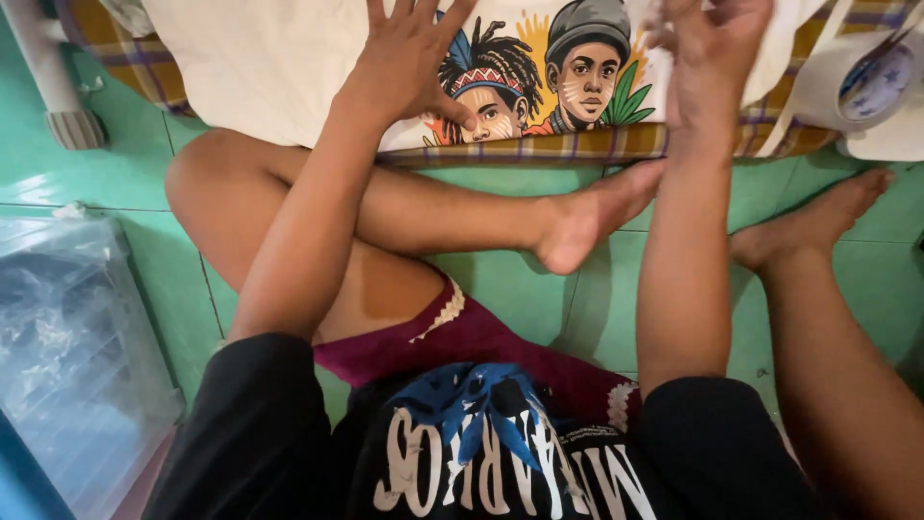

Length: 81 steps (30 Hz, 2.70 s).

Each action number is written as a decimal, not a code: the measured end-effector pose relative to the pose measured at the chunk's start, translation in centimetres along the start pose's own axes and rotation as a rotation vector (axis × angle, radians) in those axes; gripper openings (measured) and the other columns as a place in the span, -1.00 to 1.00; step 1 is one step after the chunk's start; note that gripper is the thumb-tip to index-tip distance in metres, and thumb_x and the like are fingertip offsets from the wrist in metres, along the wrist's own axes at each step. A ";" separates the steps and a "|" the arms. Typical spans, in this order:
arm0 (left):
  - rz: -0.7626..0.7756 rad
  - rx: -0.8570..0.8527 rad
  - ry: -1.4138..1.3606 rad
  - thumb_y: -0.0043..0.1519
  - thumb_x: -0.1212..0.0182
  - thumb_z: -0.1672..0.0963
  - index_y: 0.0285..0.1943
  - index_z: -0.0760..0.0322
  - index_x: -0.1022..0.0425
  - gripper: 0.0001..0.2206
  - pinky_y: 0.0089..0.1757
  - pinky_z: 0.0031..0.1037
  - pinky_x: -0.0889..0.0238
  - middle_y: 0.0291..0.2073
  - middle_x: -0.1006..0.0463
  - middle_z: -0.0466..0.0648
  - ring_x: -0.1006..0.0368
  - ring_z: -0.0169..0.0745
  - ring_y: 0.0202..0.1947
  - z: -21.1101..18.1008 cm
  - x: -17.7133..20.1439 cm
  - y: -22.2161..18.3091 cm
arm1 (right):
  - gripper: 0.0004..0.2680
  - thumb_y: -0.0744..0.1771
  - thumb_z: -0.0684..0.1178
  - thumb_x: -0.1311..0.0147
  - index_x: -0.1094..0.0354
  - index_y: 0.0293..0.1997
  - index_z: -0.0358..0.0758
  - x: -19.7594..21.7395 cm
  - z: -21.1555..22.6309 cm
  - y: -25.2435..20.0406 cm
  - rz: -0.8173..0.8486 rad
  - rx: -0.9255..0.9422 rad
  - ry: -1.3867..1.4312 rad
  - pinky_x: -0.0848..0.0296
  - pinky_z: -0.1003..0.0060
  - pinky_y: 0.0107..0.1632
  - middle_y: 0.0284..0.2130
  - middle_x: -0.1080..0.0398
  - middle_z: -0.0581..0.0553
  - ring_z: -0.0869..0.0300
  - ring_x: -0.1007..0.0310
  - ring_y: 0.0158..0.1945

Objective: Smoothing a t-shirt on an ironing board and applying tape to secure a design.

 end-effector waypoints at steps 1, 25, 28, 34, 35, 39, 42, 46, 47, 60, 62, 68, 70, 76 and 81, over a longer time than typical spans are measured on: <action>0.006 -0.002 -0.004 -0.27 -0.52 -0.36 0.60 0.14 0.00 0.28 0.15 0.37 0.11 0.41 -0.18 0.26 -0.12 0.39 0.36 0.1 0.0 0.1 | -0.78 0.36 -0.21 -0.43 -0.35 -0.06 -0.19 -0.4 -0.5 -0.3 -0.003 -0.007 -0.002 -0.48 0.26 -0.44 -0.33 -0.47 -0.13 0.11 -0.49 -0.40; -0.220 -0.190 -0.141 0.28 -0.52 -0.22 0.54 0.16 -0.30 -0.20 0.28 0.41 0.42 0.53 0.04 0.17 0.14 0.30 0.51 -7.1 -0.6 2.2 | -0.90 0.44 -0.29 -0.06 -0.46 0.04 -0.34 -4.4 0.9 -2.1 0.433 -0.055 -0.345 -0.53 0.41 -0.14 -0.17 -0.51 -0.13 0.27 -0.48 -0.13; -0.147 -0.106 -0.070 0.24 -0.41 -0.28 0.61 0.08 -0.13 -0.12 0.25 0.42 0.30 0.52 -0.04 0.11 0.03 0.18 0.48 -6.7 -0.4 2.5 | -0.89 0.43 -0.36 -0.16 -0.48 0.00 -0.33 -6.7 3.3 -3.6 0.551 0.000 -0.589 -0.52 0.42 -0.07 -0.16 -0.53 -0.14 0.25 -0.50 -0.16; -0.218 -0.114 0.074 0.24 -0.33 -0.35 0.62 -0.02 -0.08 -0.09 0.19 0.31 0.10 0.46 -0.19 0.08 -0.16 0.17 0.39 -6.8 -0.5 2.0 | -0.90 0.30 -0.28 -0.27 -0.51 -0.19 -0.22 -7.7 1.3 -5.1 0.601 0.178 -0.847 -0.33 0.38 -0.22 -0.37 -0.45 -0.01 0.27 -0.37 -0.33; -0.210 -0.120 0.090 0.26 -0.30 -0.36 0.64 -0.02 -0.04 -0.09 0.20 0.31 0.11 0.47 -0.17 0.08 -0.16 0.17 0.40 -6.8 -0.6 2.1 | -0.87 0.25 -0.25 -0.26 -0.46 -0.21 -0.19 -7.8 1.4 -5.3 0.566 0.253 -0.915 -0.33 0.34 -0.25 -0.37 -0.42 0.00 0.23 -0.38 -0.33; -0.278 -0.095 0.228 0.29 -0.12 -0.46 0.64 -0.10 0.02 -0.08 0.11 0.12 -0.07 0.34 -0.36 -0.03 -0.30 0.03 0.25 -6.8 -1.3 1.9 | -0.77 0.15 -0.10 -0.31 -0.35 -0.22 -0.07 -8.3 1.6 -6.5 0.478 0.478 -1.158 -0.32 0.23 -0.39 -0.37 -0.32 0.08 0.18 -0.39 -0.35; -0.255 -0.096 0.210 0.22 -0.19 -0.46 0.64 -0.08 0.02 -0.03 0.13 0.17 -0.02 0.34 -0.35 0.00 -0.27 0.08 0.27 -6.8 -1.5 1.9 | -0.85 0.19 -0.17 -0.25 -0.40 -0.27 -0.09 -7.9 0.9 -6.1 0.433 0.424 -1.082 -0.32 0.27 -0.36 -0.40 -0.36 0.06 0.22 -0.45 -0.37; -0.261 -0.065 0.267 0.17 -0.24 -0.47 0.65 -0.13 0.09 0.03 0.13 0.11 -0.05 0.35 -0.35 -0.06 -0.29 0.01 0.27 -6.8 -1.4 1.8 | -0.85 0.20 -0.18 -0.24 -0.39 -0.27 -0.06 -8.0 1.1 -6.0 0.417 0.478 -1.112 -0.36 0.28 -0.36 -0.38 -0.39 0.10 0.22 -0.43 -0.40; -0.289 -0.074 0.270 0.21 -0.22 -0.47 0.65 -0.12 0.07 0.00 0.12 0.12 -0.06 0.35 -0.35 -0.06 -0.29 0.01 0.27 -6.7 -1.5 1.8 | -0.82 0.18 -0.12 -0.27 -0.37 -0.25 -0.07 -8.3 1.4 -6.1 0.452 0.468 -1.146 -0.34 0.24 -0.38 -0.37 -0.35 0.09 0.19 -0.40 -0.38; -0.244 -0.110 0.222 0.17 -0.13 -0.47 0.63 -0.35 0.00 -0.09 0.08 0.21 -0.07 0.39 -0.24 0.00 -0.20 0.10 0.30 -6.9 -1.6 1.7 | -0.96 0.33 -0.27 -0.34 -0.60 -0.21 -0.29 -7.0 3.8 -6.6 0.570 0.344 -0.864 -0.36 0.36 -0.26 -0.30 -0.53 -0.08 0.21 -0.47 -0.29; -0.240 -0.109 0.218 0.17 -0.14 -0.48 0.63 -0.36 0.02 -0.08 0.07 0.17 -0.08 0.40 -0.25 -0.02 -0.19 0.07 0.30 -6.7 -2.0 1.8 | -0.95 0.32 -0.31 -0.31 -0.59 -0.22 -0.32 -6.9 4.9 -6.9 0.566 0.318 -0.825 -0.37 0.36 -0.23 -0.32 -0.52 -0.11 0.20 -0.47 -0.28; -0.178 -0.096 0.220 0.17 -0.17 -0.46 0.65 -0.36 0.11 -0.05 0.08 0.15 -0.08 0.46 -0.16 -0.01 -0.09 0.06 0.38 -6.6 -2.4 2.0 | -0.91 0.38 -0.39 -0.23 -0.51 -0.17 -0.35 -4.0 7.0 -5.4 0.366 0.194 -0.676 -0.37 0.38 -0.22 -0.26 -0.50 -0.15 0.23 -0.39 -0.26; -0.200 -0.113 0.215 0.18 -0.17 -0.47 0.65 -0.34 0.10 -0.05 0.09 0.16 -0.09 0.45 -0.17 -0.02 -0.09 0.08 0.37 -6.6 -2.4 2.1 | -0.91 0.39 -0.40 -0.22 -0.49 -0.14 -0.36 -4.3 7.1 -5.2 0.365 0.177 -0.662 -0.34 0.39 -0.21 -0.25 -0.51 -0.16 0.23 -0.39 -0.25; -0.222 -0.096 0.141 0.14 -0.24 -0.43 0.63 -0.33 0.00 -0.07 0.10 0.26 -0.03 0.41 -0.26 0.03 -0.17 0.16 0.33 -6.5 -2.6 2.0 | -0.89 0.26 -0.29 -0.25 -0.51 -0.21 -0.28 -7.9 2.9 -5.9 0.616 0.322 -0.882 -0.34 0.34 -0.22 -0.32 -0.45 -0.08 0.20 -0.36 -0.30; -0.208 -0.109 0.134 0.12 -0.21 -0.45 0.63 -0.31 -0.01 -0.06 0.11 0.29 -0.02 0.43 -0.20 0.04 -0.23 0.23 0.29 -6.6 -2.7 2.2 | -0.79 0.20 -0.06 -0.35 -0.38 -0.21 -0.06 -8.8 2.1 -6.6 0.536 0.678 -1.278 -0.31 0.23 -0.39 -0.34 -0.40 0.09 0.15 -0.43 -0.30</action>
Point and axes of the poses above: each hand's wrist, its own y-axis towards the middle knuckle, its own x-axis out of the back of the hand, z = x × y, the point moved 6 cm from there along y, towards the middle knuckle
